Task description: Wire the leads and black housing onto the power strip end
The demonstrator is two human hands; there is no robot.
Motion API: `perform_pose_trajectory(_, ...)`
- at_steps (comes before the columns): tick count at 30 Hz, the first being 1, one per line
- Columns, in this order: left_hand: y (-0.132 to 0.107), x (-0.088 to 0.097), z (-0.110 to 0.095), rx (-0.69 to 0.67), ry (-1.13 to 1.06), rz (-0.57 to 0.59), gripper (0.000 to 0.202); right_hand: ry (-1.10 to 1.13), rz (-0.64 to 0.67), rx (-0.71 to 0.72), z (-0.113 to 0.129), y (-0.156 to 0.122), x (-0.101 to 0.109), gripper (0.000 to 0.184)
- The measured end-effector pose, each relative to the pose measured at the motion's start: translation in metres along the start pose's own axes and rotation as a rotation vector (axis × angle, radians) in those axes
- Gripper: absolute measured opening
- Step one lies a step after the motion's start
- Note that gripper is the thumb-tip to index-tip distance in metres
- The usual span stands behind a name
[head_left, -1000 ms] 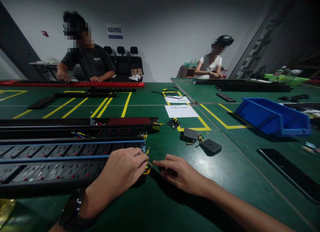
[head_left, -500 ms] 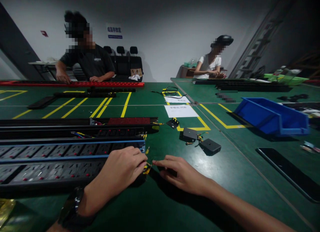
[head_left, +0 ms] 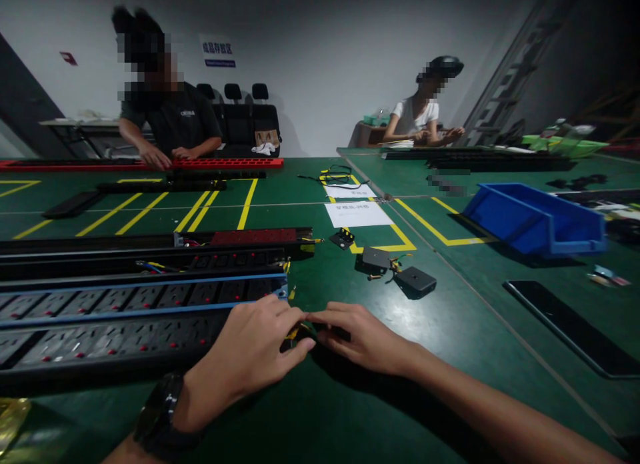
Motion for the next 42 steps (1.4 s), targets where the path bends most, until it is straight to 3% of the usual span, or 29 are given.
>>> perform_pose_trajectory(13,0.002,-0.008,-0.009,0.036,0.157,-0.157,0.005,-0.006,0.018,-0.007,0.002,-0.001,0.000,0.042)
perform_pose_trajectory(24,-0.001,-0.020,-0.015,0.083,0.248,-0.251,0.017,0.642,-0.191,-0.269,-0.023,0.003,0.011,0.046)
perform_pose_trajectory(31,0.001,-0.021,-0.015,0.032,0.272,-0.289,0.027,0.704,-0.208,-0.334,-0.028,0.006,0.013,0.048)
perform_pose_trajectory(42,0.001,-0.021,-0.017,0.031,0.309,-0.271,0.024,0.736,-0.198,-0.338,-0.030,0.007,0.014,0.040)
Point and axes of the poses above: each hand's wrist, its own y-axis towards the middle knuckle, its own x-axis out of the back of the hand, z = x × y, the point moved 3 cm from there along y, towards the middle knuckle, and after that the axes turned 6 degrees about y, right-handed, at the moved point
